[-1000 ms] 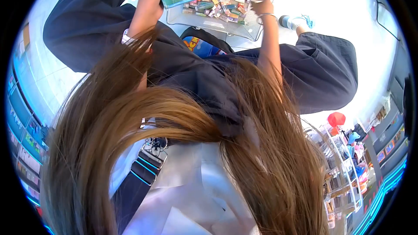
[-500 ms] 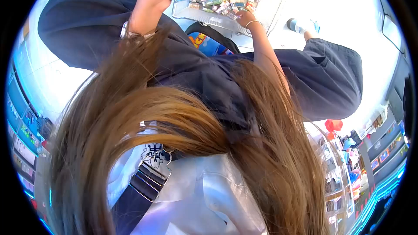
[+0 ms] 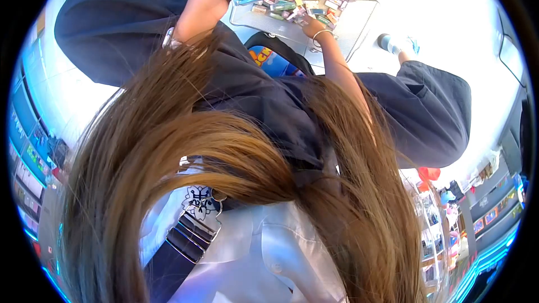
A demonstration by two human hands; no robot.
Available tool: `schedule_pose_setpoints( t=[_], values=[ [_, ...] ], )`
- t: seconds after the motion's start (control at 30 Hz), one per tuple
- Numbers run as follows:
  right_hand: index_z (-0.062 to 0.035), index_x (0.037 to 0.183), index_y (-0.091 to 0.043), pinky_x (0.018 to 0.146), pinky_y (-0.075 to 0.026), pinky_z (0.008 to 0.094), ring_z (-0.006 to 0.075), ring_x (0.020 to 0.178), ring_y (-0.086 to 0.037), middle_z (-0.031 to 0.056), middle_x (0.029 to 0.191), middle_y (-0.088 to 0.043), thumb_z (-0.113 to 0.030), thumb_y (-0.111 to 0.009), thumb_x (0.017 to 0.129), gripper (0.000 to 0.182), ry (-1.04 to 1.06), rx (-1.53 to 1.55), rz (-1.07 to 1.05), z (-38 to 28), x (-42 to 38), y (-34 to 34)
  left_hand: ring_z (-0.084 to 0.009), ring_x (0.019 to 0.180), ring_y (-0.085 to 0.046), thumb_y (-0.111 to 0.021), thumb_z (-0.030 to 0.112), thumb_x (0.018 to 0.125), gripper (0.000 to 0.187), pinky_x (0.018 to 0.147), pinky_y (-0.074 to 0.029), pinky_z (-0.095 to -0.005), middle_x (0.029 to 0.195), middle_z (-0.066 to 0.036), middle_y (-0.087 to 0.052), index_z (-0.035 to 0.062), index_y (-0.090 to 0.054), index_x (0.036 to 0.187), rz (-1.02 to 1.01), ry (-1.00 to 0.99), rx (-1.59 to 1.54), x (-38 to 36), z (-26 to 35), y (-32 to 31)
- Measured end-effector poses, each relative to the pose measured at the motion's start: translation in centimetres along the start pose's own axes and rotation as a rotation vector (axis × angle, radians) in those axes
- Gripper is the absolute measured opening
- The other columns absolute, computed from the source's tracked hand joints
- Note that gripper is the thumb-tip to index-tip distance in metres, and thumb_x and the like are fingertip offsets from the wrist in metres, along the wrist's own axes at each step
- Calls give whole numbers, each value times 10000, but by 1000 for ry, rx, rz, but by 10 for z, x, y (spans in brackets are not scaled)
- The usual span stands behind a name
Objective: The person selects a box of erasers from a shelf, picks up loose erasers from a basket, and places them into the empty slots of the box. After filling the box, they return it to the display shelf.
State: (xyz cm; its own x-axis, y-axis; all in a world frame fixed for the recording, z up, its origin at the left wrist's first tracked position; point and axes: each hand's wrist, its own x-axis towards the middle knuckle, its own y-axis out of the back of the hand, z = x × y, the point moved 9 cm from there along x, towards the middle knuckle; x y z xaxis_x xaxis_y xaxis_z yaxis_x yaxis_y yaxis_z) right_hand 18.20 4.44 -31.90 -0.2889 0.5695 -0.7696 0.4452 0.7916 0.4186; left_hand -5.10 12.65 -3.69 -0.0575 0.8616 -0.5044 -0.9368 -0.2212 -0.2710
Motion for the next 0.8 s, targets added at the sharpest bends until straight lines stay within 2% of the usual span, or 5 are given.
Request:
schedule_pose_setpoints(
  t=[0.07, 0.1, 0.2, 0.43, 0.8],
  values=[
    [-115, 1308, -426, 973, -375, 393, 376, 1145, -486, 234, 1223, -513, -166, -490, 711, 603, -30, -81, 95, 7, 11, 0, -165, 761, -594, -529, 63, 804, 154, 676, -471, -268, 835, -70, -603, -5, -589, 928, -94, -105, -28, -1, 1, 0],
    [-108, 1326, -389, 977, -371, 402, 363, 1179, -460, 240, 1257, -482, -201, -508, 720, 625, -1, -67, 154, 5, 15, 2, -148, 769, -588, -529, 65, 810, 132, 680, -469, -266, 843, -64, -603, -2, -586, 908, -245, -518, 376, -15, 25, -15],
    [-101, 1324, -384, 981, -365, 424, 367, 1198, -437, 245, 1285, -449, -216, -527, 731, 621, -71, 36, 283, -11, 1, 20, -147, 795, -580, -513, 52, 819, 112, 708, -462, -259, 845, -59, -597, -4, -578, 891, -67, 1, -34, 1, -6, -2],
    [29, 1240, -418, 957, -391, 457, 378, 1197, -430, 251, 1256, -455, -255, -492, 828, 506, -275, -202, 255, 2, 16, -9, -189, 775, -599, -521, 25, 781, 216, 690, -483, -276, 890, -85, -608, -33, -561, 985, -133, -246, 148, -7, 16, -14],
    [-16, 1190, -448, 871, -467, 439, 390, 1056, -554, 269, 1115, -560, -124, -522, 805, 406, -302, 70, 304, 14, 19, 4, -240, 788, -619, -520, -43, 726, 316, 693, -503, -321, 930, -140, -625, -66, -555, 1038, 133, 110, 91, 9, -11, 6]
  ],
)
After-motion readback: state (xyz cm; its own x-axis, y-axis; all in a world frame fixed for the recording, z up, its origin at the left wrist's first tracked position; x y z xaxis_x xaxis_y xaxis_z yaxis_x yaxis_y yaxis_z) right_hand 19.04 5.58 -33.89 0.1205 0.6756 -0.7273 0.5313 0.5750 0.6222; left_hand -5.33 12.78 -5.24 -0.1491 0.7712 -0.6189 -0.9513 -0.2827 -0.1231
